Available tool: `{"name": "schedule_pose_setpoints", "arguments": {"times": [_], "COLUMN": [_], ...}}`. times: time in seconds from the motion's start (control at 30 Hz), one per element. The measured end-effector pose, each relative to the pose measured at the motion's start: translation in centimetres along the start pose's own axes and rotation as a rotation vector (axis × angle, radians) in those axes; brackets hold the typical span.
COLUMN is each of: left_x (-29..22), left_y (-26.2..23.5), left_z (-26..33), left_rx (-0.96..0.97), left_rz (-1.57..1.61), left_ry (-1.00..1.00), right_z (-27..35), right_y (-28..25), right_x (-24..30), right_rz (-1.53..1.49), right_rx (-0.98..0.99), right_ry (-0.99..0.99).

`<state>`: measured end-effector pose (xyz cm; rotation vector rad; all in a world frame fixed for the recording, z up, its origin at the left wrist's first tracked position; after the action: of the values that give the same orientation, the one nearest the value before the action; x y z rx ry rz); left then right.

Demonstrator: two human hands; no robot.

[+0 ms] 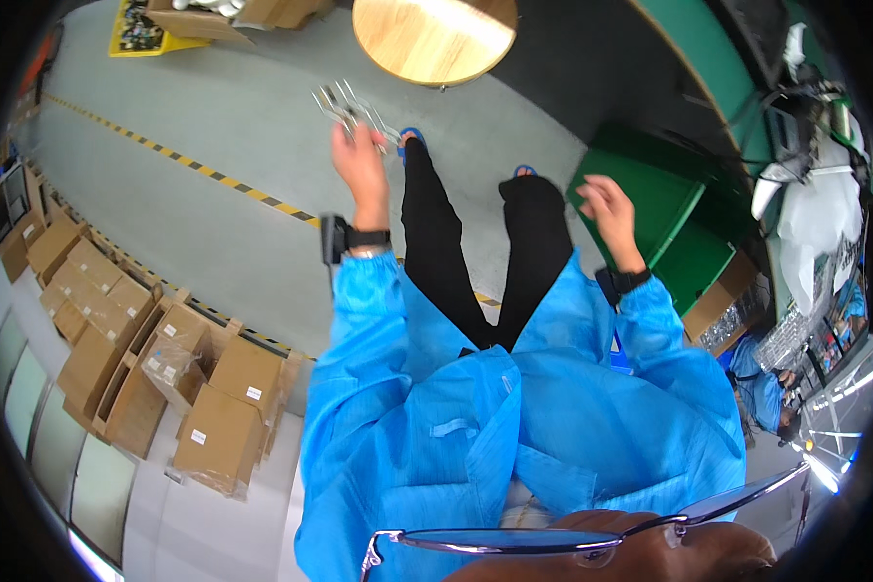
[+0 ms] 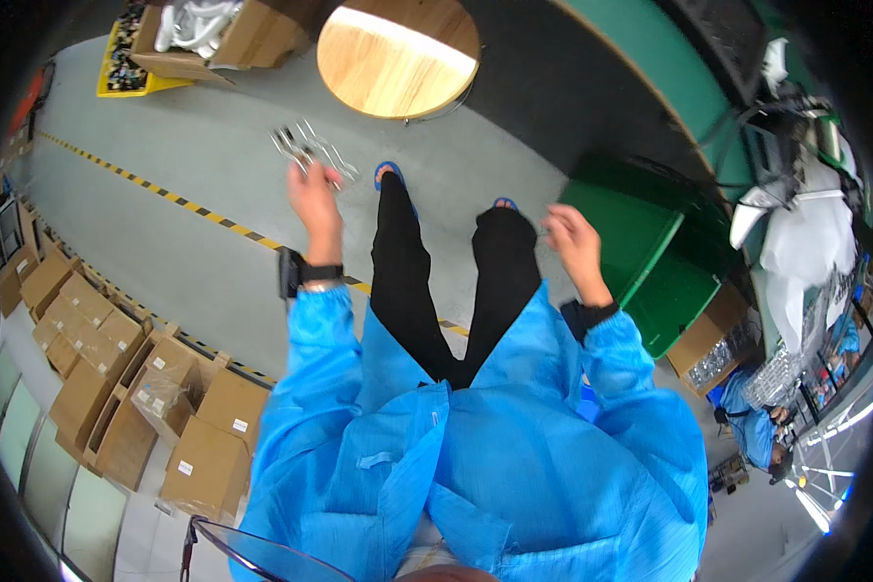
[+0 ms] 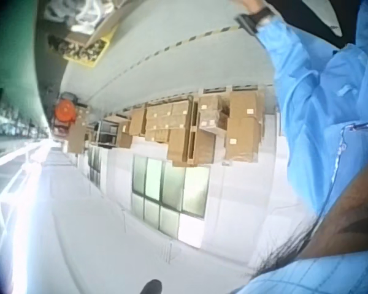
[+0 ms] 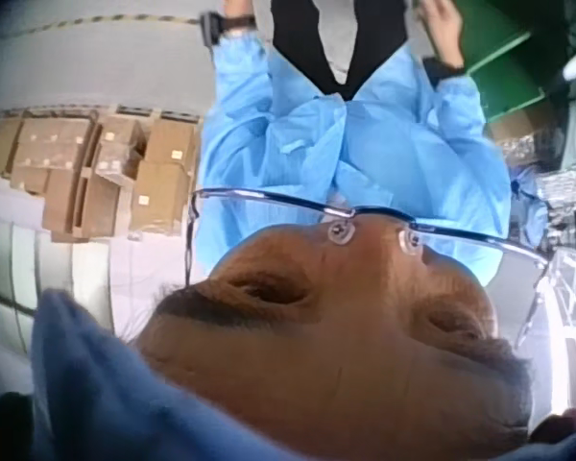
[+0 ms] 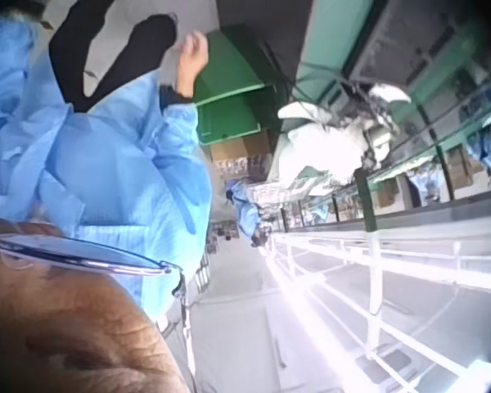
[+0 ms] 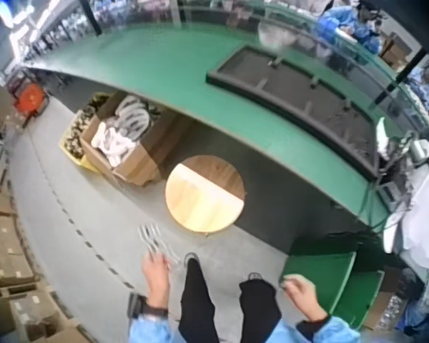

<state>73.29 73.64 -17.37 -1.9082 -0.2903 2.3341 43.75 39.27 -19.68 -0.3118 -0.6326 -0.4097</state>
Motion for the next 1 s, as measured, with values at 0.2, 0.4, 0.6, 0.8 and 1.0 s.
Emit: {"name": "schedule_pose_setpoints", "arguments": {"times": [0.2, 0.4, 0.6, 0.8, 1.0], "left_x": [0.4, 3.3, 4.4, 3.5, 3.0], "left_y": [6.3, 12.7, 13.2, 11.6, 12.4], "left_z": [-13.4, -17.0, -18.6, -19.6, -19.6], "left_rx": [0.05, 0.228, 0.372, 0.337, 0.62], "left_rz": [0.082, 0.09, 0.223, -0.078, 0.068], "left_ry": [0.2, 0.438, 0.446, 0.575, 0.662], "right_z": [-19.1, -36.8, -37.7, -40.2, -40.7], "right_y": [12.1, 10.9, 14.0, 18.9, 25.8], "right_x": [4.7, 7.0, 8.7, 15.0, 21.2], "right_rz": [0.209, -0.546, -0.563, -0.558, -0.173], "right_rx": [0.149, 0.272, 0.506, 0.891, 0.907], "right_ry": [-0.253, -0.143, -0.055, -0.367, -0.736]}}
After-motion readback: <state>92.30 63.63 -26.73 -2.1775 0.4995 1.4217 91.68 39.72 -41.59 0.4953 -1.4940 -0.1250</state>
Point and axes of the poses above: each hand's wrist, its own z-axis away from the middle knuckle, its own y-axis out of the palm, x = y × z, the point moved 10 cm from there along -z, towards the middle knuckle, and after that the axes turned 11 degrees about y, right-handed, at the moved point
